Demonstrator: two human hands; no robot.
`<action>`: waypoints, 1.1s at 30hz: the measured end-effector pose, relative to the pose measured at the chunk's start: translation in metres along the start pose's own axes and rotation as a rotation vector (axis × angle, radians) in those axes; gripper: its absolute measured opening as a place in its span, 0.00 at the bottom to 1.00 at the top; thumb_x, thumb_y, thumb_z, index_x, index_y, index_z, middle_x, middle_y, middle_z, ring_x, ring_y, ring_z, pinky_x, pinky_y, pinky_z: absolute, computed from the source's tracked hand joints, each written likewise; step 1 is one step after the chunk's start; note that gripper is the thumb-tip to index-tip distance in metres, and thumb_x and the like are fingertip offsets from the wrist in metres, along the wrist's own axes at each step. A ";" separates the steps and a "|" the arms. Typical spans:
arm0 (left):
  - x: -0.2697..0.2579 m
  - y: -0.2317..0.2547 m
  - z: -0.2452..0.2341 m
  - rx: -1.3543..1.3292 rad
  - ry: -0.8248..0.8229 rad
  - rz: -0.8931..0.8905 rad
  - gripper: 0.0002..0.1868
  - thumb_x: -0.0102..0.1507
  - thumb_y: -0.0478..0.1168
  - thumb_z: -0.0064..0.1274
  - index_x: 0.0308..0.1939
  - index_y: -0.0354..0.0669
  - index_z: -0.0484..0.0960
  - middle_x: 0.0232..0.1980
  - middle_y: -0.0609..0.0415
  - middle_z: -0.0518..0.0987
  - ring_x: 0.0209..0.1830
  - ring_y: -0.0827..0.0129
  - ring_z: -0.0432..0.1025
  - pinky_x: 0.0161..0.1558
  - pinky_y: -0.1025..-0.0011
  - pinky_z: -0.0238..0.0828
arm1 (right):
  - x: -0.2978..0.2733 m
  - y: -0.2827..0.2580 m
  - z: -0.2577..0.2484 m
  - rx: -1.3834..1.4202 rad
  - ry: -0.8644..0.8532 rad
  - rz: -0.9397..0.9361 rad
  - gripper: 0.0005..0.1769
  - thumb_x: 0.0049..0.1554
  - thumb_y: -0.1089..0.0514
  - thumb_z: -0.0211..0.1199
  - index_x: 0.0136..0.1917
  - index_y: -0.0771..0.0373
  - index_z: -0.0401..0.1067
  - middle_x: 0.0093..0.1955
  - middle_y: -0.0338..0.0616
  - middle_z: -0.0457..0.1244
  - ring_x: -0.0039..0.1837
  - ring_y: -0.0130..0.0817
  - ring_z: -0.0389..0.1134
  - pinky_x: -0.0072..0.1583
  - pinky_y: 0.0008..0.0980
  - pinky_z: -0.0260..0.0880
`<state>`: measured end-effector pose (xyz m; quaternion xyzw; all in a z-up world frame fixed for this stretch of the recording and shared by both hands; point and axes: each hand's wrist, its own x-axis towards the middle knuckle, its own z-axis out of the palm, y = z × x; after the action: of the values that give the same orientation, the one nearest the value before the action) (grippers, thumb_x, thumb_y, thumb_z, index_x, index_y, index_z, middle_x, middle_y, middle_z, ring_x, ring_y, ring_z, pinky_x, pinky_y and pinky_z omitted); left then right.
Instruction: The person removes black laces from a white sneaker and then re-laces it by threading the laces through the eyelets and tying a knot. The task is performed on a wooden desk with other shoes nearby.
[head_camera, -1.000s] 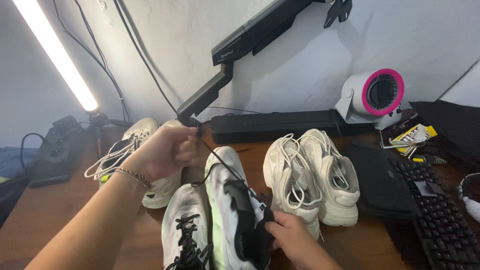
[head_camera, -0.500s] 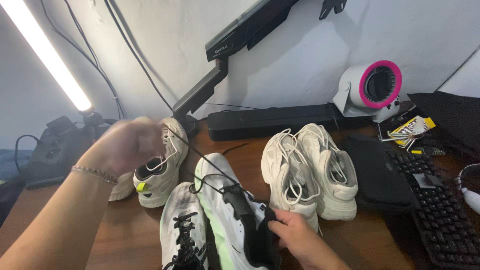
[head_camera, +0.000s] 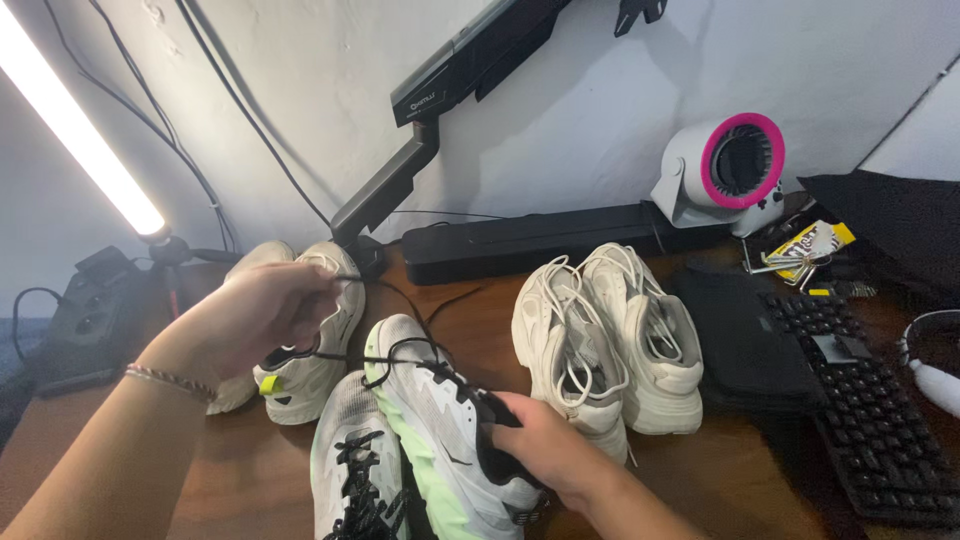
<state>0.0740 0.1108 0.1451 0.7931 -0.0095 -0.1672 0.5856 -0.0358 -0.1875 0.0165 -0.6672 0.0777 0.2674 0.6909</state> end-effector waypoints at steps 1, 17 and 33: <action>-0.002 0.000 0.001 0.280 -0.002 0.043 0.07 0.62 0.38 0.52 0.38 0.39 0.83 0.28 0.59 0.77 0.24 0.73 0.70 0.29 0.73 0.70 | 0.004 0.001 0.000 -0.026 -0.012 0.014 0.20 0.58 0.61 0.57 0.63 0.61 0.73 0.48 0.40 0.71 0.48 0.26 0.70 0.52 0.26 0.70; 0.000 -0.033 0.178 1.190 -0.257 0.562 0.12 0.60 0.45 0.57 0.35 0.38 0.82 0.38 0.45 0.82 0.42 0.54 0.78 0.45 0.60 0.75 | -0.005 0.038 -0.008 -0.058 0.146 -0.041 0.23 0.57 0.58 0.61 0.66 0.64 0.72 0.55 0.40 0.71 0.55 0.26 0.70 0.56 0.27 0.68; 0.023 -0.090 0.153 1.073 0.016 0.709 0.06 0.57 0.37 0.54 0.27 0.41 0.84 0.35 0.46 0.83 0.38 0.53 0.79 0.43 0.59 0.75 | 0.025 0.067 0.002 0.236 0.030 -0.121 0.31 0.57 0.62 0.56 0.73 0.59 0.66 0.56 0.41 0.70 0.56 0.28 0.69 0.58 0.28 0.70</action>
<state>0.0372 -0.0073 0.0156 0.9257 -0.3491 0.0704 0.1275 -0.0468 -0.1810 -0.0545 -0.5887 0.0784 0.2042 0.7782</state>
